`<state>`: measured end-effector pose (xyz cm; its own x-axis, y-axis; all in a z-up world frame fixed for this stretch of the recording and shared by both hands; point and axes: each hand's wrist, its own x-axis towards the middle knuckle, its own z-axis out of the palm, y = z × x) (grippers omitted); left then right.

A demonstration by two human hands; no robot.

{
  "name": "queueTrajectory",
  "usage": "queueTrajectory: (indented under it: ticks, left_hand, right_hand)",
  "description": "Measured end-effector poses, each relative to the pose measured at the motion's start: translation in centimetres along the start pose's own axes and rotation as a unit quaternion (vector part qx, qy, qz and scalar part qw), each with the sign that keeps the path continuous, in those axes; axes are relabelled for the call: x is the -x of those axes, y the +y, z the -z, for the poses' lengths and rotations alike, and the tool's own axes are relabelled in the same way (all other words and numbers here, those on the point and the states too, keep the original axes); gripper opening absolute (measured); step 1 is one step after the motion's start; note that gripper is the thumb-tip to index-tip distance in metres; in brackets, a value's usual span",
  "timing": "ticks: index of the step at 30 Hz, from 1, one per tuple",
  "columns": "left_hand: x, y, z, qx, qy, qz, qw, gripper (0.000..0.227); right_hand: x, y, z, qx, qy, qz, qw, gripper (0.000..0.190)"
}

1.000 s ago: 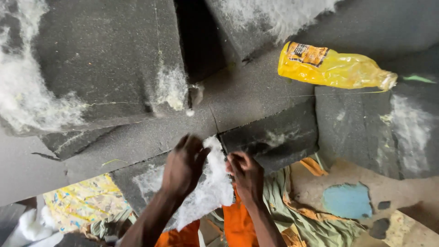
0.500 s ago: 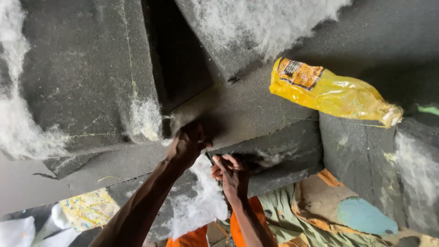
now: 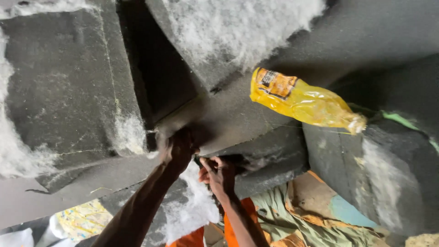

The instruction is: Applying glue to foam blocks and attaching polyester batting to them for upholstery padding.

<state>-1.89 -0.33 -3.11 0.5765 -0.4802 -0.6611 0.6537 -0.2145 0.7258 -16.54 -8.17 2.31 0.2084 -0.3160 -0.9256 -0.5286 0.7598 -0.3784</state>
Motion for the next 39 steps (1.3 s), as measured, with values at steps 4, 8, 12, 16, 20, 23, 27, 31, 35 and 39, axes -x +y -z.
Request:
queueTrajectory:
  ticks: [4, 8, 12, 16, 20, 23, 27, 31, 35, 39]
  left_hand:
    - [1.0, 4.6, -0.8, -0.294, -0.014, 0.010, 0.956, 0.033]
    - [3.1, 12.4, -6.1, -0.524, 0.010, 0.132, 0.841, 0.043]
    - [2.4, 10.9, -5.3, -0.383, 0.040, 0.164, 0.908, 0.036]
    - [-2.8, 1.3, 2.4, -0.493, -0.039, -0.014, 0.869, 0.058]
    - [-8.3, -10.9, 6.1, -0.941, -0.076, -0.054, 0.324, 0.076]
    - [-15.4, -20.0, 10.2, -0.815, -0.049, 0.040, 0.576, 0.080]
    - [1.0, 9.2, -4.3, -0.407, 0.060, 0.174, 0.895, 0.040]
    - [-0.3, 5.5, -2.7, -0.146, 0.099, 0.182, 0.967, 0.040]
    - [1.4, 7.5, -2.8, -0.193, 0.027, 0.149, 0.969, 0.043]
    - [3.0, 12.0, -5.2, -0.268, 0.042, 0.188, 0.944, 0.043]
  right_hand:
    - [3.5, -4.6, 4.4, 0.134, -0.169, 0.068, 0.974, 0.033]
    - [-1.8, 0.8, 10.3, -0.017, -0.165, 0.086, 0.982, 0.042]
    - [2.5, -9.4, 8.0, 0.165, -0.018, 0.113, 0.980, 0.039]
    - [-0.8, -8.1, 6.1, 0.007, -0.007, 0.088, 0.996, 0.015]
    - [2.2, -9.1, 8.7, 0.128, -0.036, 0.147, 0.980, 0.034]
    - [2.9, -6.7, 8.1, 0.119, 0.015, 0.111, 0.987, 0.024]
    - [0.1, -5.5, 6.0, 0.045, 0.018, 0.096, 0.994, 0.042]
    - [3.7, -5.8, 6.8, 0.146, 0.048, 0.133, 0.979, 0.035]
    - [8.4, -4.6, 5.9, 0.165, -0.008, 0.236, 0.958, 0.018]
    - [5.7, 0.5, 2.5, 0.226, -0.018, 0.277, 0.934, 0.015]
